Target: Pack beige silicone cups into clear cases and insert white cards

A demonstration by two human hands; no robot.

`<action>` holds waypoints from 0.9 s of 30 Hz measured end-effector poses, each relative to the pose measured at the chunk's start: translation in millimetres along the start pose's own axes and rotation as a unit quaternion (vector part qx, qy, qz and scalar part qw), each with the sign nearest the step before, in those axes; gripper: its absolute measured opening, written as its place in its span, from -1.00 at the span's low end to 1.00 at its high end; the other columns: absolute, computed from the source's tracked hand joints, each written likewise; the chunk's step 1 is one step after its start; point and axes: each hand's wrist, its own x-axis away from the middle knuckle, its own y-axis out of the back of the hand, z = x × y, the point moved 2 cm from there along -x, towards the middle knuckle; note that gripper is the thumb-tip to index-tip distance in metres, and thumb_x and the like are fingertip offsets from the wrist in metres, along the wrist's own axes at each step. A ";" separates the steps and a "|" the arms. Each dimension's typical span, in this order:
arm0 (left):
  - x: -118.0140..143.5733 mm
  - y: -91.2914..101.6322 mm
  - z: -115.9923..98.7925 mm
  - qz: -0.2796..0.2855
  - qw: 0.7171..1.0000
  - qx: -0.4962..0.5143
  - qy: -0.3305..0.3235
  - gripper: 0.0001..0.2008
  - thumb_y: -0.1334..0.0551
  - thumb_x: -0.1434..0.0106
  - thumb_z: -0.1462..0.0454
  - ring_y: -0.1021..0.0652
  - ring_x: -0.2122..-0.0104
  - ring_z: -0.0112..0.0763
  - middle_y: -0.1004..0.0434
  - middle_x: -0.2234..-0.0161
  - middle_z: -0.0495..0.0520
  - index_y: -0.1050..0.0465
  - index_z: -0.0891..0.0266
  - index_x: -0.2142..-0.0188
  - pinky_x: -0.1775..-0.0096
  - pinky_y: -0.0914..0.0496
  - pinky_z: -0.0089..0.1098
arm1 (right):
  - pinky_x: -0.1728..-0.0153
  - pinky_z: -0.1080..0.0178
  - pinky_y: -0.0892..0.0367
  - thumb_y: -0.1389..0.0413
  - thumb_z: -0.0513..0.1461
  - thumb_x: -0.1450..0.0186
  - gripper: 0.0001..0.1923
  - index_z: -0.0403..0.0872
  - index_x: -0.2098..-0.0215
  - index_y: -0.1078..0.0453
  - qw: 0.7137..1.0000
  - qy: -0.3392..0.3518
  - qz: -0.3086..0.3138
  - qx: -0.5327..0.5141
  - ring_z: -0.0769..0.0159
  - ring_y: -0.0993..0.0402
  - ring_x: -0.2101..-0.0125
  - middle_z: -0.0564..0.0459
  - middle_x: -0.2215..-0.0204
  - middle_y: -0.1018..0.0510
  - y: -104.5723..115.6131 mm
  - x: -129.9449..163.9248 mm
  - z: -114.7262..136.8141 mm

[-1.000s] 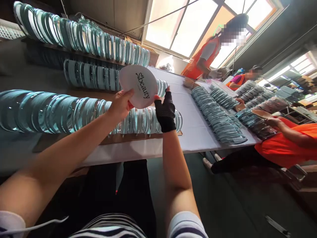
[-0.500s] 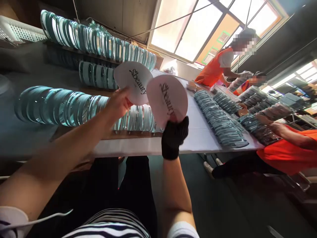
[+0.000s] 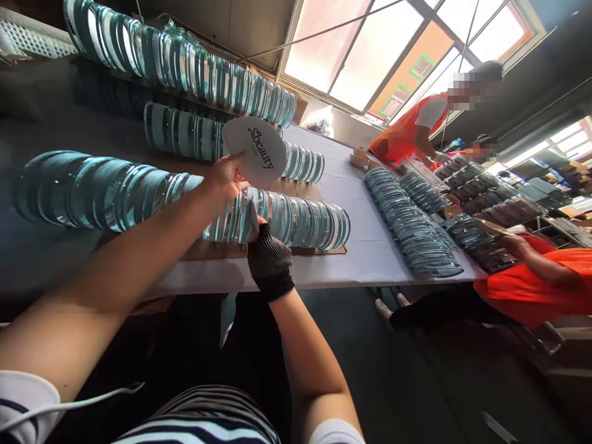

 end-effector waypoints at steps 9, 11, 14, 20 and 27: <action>-4.8 4.9 3.2 0.010 1.000 0.000 -0.004 -0.68 -0.26 -0.22 0.26 -0.52 -0.04 -0.16 -0.60 0.07 0.12 -0.44 0.17 0.01 -0.11 -0.36 -0.01 | 0.38 0.34 -0.22 0.17 -0.17 -0.41 -0.69 -0.14 0.17 -0.36 0.998 -0.023 -0.052 -0.021 0.27 -0.51 0.36 -0.07 0.36 -0.58 -21.5 -13.3 -10.9; -5.2 5.9 3.7 0.023 1.000 -0.004 -0.009 -0.66 -0.29 -0.22 0.22 -0.51 -0.06 -0.15 -0.59 0.05 0.13 -0.44 0.16 0.01 -0.14 -0.32 0.01 | 0.40 0.35 -0.20 0.16 -0.18 -0.42 -0.69 -0.14 0.17 -0.37 0.999 -0.022 -0.027 -0.002 0.28 -0.51 0.38 -0.06 0.37 -0.58 -23.4 -16.2 -9.1; -5.8 7.3 3.7 0.035 0.999 -0.016 -0.014 -0.63 -0.32 -0.20 0.17 -0.49 -0.08 -0.12 -0.57 0.03 0.15 -0.44 0.17 0.00 -0.17 -0.27 0.04 | 0.41 0.36 -0.19 0.16 -0.18 -0.43 -0.68 -0.14 0.13 -0.39 0.998 0.009 0.029 0.054 0.29 -0.52 0.41 -0.06 0.41 -0.59 -29.4 -22.0 0.8; -5.2 10.7 1.1 0.030 0.999 -0.030 -0.017 -0.68 -0.33 -0.19 0.17 -0.48 -0.10 -0.12 -0.58 0.04 0.10 -0.47 0.11 0.05 -0.16 -0.30 -0.02 | 0.47 0.47 -0.26 0.07 -0.29 -0.35 -0.68 -0.24 0.21 -0.52 0.994 0.092 0.056 -0.012 0.42 -0.46 0.54 0.01 0.58 -0.56 -35.4 -19.0 3.3; -0.6 3.7 8.7 -0.010 0.998 -0.030 -0.047 -0.66 -0.36 -0.15 0.16 -0.47 -0.09 -0.12 -0.59 0.06 0.07 -0.47 0.10 0.07 -0.11 -0.35 -0.02 | 0.69 0.45 -0.15 0.14 -0.13 -0.42 -0.60 -0.20 0.11 -0.44 0.856 0.056 0.283 -0.429 0.48 -0.15 0.77 0.29 0.78 -0.20 -42.5 -13.3 -20.2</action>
